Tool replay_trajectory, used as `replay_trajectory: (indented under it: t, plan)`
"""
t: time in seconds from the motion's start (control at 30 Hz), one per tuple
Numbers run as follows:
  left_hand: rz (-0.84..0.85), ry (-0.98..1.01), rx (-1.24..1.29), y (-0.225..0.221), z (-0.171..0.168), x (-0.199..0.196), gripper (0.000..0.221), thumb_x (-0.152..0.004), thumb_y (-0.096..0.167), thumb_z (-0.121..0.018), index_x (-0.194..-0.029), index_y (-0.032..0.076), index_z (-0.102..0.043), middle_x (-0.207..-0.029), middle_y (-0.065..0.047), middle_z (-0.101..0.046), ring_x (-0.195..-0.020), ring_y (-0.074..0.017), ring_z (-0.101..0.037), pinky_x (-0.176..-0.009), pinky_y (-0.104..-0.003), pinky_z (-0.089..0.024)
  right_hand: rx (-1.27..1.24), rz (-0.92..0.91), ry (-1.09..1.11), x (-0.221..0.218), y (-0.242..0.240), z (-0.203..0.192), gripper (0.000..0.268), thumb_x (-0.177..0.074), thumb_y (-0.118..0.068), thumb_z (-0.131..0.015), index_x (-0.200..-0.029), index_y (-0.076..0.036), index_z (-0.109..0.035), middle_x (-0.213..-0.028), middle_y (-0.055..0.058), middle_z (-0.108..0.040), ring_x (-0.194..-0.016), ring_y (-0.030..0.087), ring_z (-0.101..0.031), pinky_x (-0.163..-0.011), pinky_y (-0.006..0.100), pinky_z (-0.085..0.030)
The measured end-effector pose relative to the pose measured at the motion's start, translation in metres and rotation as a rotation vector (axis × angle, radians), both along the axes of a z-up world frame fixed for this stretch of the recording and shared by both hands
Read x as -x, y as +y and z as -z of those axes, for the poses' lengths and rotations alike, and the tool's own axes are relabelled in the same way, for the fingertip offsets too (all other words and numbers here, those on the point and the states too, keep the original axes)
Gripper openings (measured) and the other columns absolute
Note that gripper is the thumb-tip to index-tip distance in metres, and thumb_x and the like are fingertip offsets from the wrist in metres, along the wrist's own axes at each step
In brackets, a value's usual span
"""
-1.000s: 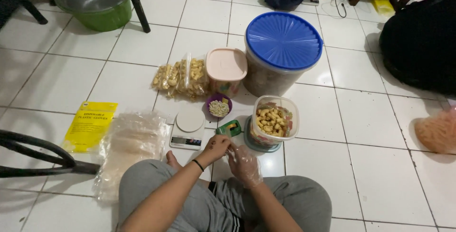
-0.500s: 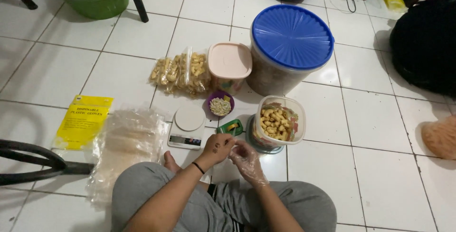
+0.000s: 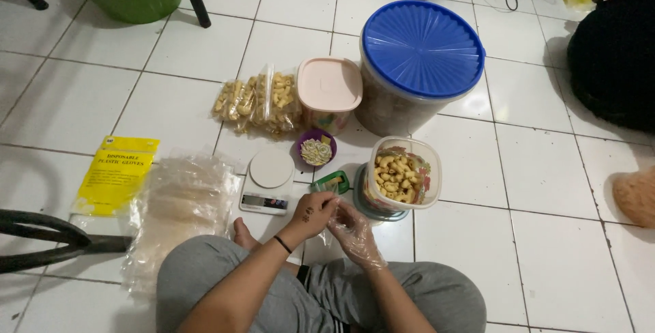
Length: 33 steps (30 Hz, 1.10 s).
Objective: Manually packaging macaroni into small plastic bags and weighing them on a digital scale.
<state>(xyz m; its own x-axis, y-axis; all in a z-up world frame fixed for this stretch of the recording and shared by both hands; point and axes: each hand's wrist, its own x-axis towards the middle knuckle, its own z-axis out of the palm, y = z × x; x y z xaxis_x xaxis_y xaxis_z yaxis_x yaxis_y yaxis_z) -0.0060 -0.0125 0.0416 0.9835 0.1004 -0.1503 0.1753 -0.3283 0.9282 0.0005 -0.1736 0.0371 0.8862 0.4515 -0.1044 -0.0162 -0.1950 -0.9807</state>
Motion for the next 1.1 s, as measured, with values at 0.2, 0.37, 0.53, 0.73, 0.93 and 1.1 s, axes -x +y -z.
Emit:
replay_trajectory:
  t: [0.2,0.37,0.53,0.73,0.93,1.1]
  plan:
    - [-0.019,-0.027,0.005,-0.001,0.009,0.001,0.037,-0.098,0.022,-0.063,-0.065,0.004,-0.060,-0.054,-0.012,-0.060,-0.055,-0.0202,-0.056,-0.057,-0.033,-0.047,0.008,0.014,0.003,-0.004,-0.003,0.010,0.044,-0.085,-0.020,-0.083,-0.123,-0.001,-0.070,-0.100,0.022,-0.075,-0.101,0.034,-0.074,-0.096,0.048,-0.058]
    - [-0.024,0.009,0.065,-0.005,0.000,0.003,0.037,-0.101,0.018,-0.057,-0.066,0.005,-0.064,-0.055,-0.009,-0.062,-0.054,-0.0172,-0.054,-0.057,-0.030,-0.047,-0.020,0.022,0.089,-0.011,-0.010,0.029,0.038,-0.090,-0.012,-0.074,-0.126,-0.001,-0.067,-0.099,0.020,-0.072,-0.097,0.032,-0.071,-0.088,0.046,-0.060]
    - [0.022,0.046,0.103,-0.004,0.009,-0.001,0.030,-0.099,0.015,-0.060,-0.073,0.002,-0.068,-0.060,-0.011,-0.063,-0.059,-0.0200,-0.054,-0.060,-0.035,-0.049,-0.089,0.016,0.185,-0.016,-0.011,0.024,0.042,-0.094,-0.017,-0.072,-0.129,0.004,-0.063,-0.100,0.022,-0.070,-0.094,0.029,-0.068,-0.080,0.043,-0.062]
    - [0.019,0.094,0.104,-0.004,-0.007,-0.001,0.044,-0.101,0.029,-0.062,-0.065,0.005,-0.066,-0.056,-0.011,-0.061,-0.057,-0.0175,-0.053,-0.057,-0.032,-0.047,-0.062,-0.066,0.053,-0.018,-0.010,0.023,0.037,-0.083,-0.012,-0.085,-0.114,0.000,-0.070,-0.093,0.020,-0.075,-0.088,0.028,-0.074,-0.076,0.042,-0.063]
    - [0.080,0.102,0.108,-0.006,0.002,0.002,0.044,-0.099,0.025,-0.067,-0.060,0.006,-0.062,-0.053,-0.010,-0.057,-0.055,-0.0171,-0.051,-0.059,-0.031,-0.045,0.221,-0.083,0.096,-0.019,-0.012,0.005,0.036,-0.090,-0.014,-0.071,-0.127,-0.011,-0.069,-0.105,0.020,-0.076,-0.099,0.036,-0.075,-0.082,0.046,-0.063]
    - [0.130,0.102,0.102,0.001,0.027,0.000,0.041,-0.098,0.024,-0.068,-0.062,0.005,-0.064,-0.058,-0.010,-0.063,-0.060,-0.0190,-0.055,-0.063,-0.034,-0.048,0.114,0.079,0.347,-0.026,-0.018,-0.007,0.036,-0.094,-0.008,-0.055,-0.129,-0.004,-0.065,-0.107,0.023,-0.075,-0.094,0.034,-0.077,-0.077,0.044,-0.062]
